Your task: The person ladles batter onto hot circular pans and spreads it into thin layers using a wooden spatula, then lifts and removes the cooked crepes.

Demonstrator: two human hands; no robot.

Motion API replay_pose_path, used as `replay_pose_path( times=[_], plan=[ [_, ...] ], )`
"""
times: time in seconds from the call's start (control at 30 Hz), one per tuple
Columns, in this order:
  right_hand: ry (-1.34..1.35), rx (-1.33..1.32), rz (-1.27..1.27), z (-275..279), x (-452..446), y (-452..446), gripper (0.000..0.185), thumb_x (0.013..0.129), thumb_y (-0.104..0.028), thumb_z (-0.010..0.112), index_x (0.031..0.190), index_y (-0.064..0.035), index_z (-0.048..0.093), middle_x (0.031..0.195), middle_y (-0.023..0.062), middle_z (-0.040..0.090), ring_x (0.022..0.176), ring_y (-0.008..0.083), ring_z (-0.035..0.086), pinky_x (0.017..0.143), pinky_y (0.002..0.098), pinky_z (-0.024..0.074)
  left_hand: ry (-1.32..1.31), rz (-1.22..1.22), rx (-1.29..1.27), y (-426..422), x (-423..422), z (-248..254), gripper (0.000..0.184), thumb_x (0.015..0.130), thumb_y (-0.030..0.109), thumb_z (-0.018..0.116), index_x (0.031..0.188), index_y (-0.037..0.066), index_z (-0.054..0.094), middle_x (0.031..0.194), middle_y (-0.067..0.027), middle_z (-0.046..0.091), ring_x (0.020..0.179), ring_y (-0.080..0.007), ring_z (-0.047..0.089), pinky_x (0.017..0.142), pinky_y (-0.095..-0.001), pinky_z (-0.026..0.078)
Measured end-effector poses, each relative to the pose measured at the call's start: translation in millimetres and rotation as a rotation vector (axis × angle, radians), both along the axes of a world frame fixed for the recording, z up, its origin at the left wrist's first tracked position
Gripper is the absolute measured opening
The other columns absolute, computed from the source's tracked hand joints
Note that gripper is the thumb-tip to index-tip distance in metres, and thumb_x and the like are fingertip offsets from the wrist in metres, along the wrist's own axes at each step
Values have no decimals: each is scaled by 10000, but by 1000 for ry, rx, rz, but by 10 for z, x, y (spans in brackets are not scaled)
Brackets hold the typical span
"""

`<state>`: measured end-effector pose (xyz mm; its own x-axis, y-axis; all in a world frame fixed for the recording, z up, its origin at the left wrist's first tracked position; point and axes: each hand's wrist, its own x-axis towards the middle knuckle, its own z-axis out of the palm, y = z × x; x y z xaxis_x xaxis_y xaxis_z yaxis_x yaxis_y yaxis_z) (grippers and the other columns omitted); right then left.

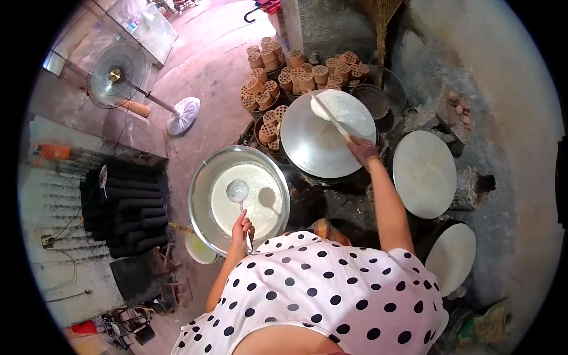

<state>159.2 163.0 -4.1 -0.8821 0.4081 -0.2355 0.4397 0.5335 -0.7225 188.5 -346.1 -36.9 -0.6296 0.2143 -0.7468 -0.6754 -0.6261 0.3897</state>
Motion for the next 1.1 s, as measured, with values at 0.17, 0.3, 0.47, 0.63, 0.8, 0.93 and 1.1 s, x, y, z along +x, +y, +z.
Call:
replay_pose_path(
  times=[0.17, 0.3, 0.47, 0.63, 0.8, 0.93, 1.1],
  plan=[
    [-49, 110, -228, -500, 201, 131, 506, 818, -360, 583, 1271, -140, 539, 1169, 159, 609, 1062, 312, 591, 917, 363, 456, -37, 48, 0, -88, 185, -70, 161, 985, 173, 417, 1103, 110, 506, 548, 66, 350, 399, -52, 356, 382, -216, 348],
    [-160, 181, -187, -548, -246, -252, 504, 823, -387, 584, 1278, -177, 539, 1157, 122, 624, 1057, 315, 592, 937, 378, 447, -81, 85, 147, -153, 228, -204, 165, 985, 151, 396, 1090, 93, 509, 556, 61, 379, 412, -62, 393, 412, -227, 392],
    [-74, 191, 55, -746, -304, 6, 510, 792, -394, 619, 1250, -176, 571, 1168, 119, 623, 1060, 310, 594, 921, 367, 457, -126, 98, 155, -137, 195, -208, 126, 987, 182, 418, 1035, 114, 512, 544, 68, 389, 399, -56, 401, 414, -231, 420],
    [-135, 164, -218, -298, 58, 320, 512, 818, -397, 578, 1281, -182, 539, 1204, 113, 600, 1049, 295, 599, 907, 373, 465, -60, 132, 197, -209, 341, -189, 165, 999, 176, 370, 1054, 108, 509, 552, 66, 362, 415, -59, 412, 420, -229, 417],
    [-156, 335, -5, -484, -161, -39, 507, 821, -390, 583, 1278, -176, 547, 1202, 126, 599, 1078, 291, 580, 921, 354, 450, -155, 165, 185, -246, 397, -249, 166, 993, 173, 379, 1072, 105, 508, 561, 70, 388, 421, -55, 417, 426, -233, 416],
    [-1, 79, 142, -662, -174, 154, 476, 769, -348, 659, 1222, -216, 596, 1119, 142, 638, 1034, 303, 606, 892, 348, 460, -128, 153, 179, -215, 406, -254, 167, 993, 175, 378, 1061, 98, 510, 560, 70, 394, 416, -53, 416, 430, -235, 425],
    [-90, 117, -55, -318, -130, 339, 473, 790, -327, 644, 1245, -218, 576, 1115, 107, 645, 1008, 298, 616, 869, 355, 469, -99, 158, 143, -186, 442, -206, 171, 995, 180, 374, 1059, 98, 510, 558, 71, 386, 414, -50, 412, 424, -230, 425]
  ],
)
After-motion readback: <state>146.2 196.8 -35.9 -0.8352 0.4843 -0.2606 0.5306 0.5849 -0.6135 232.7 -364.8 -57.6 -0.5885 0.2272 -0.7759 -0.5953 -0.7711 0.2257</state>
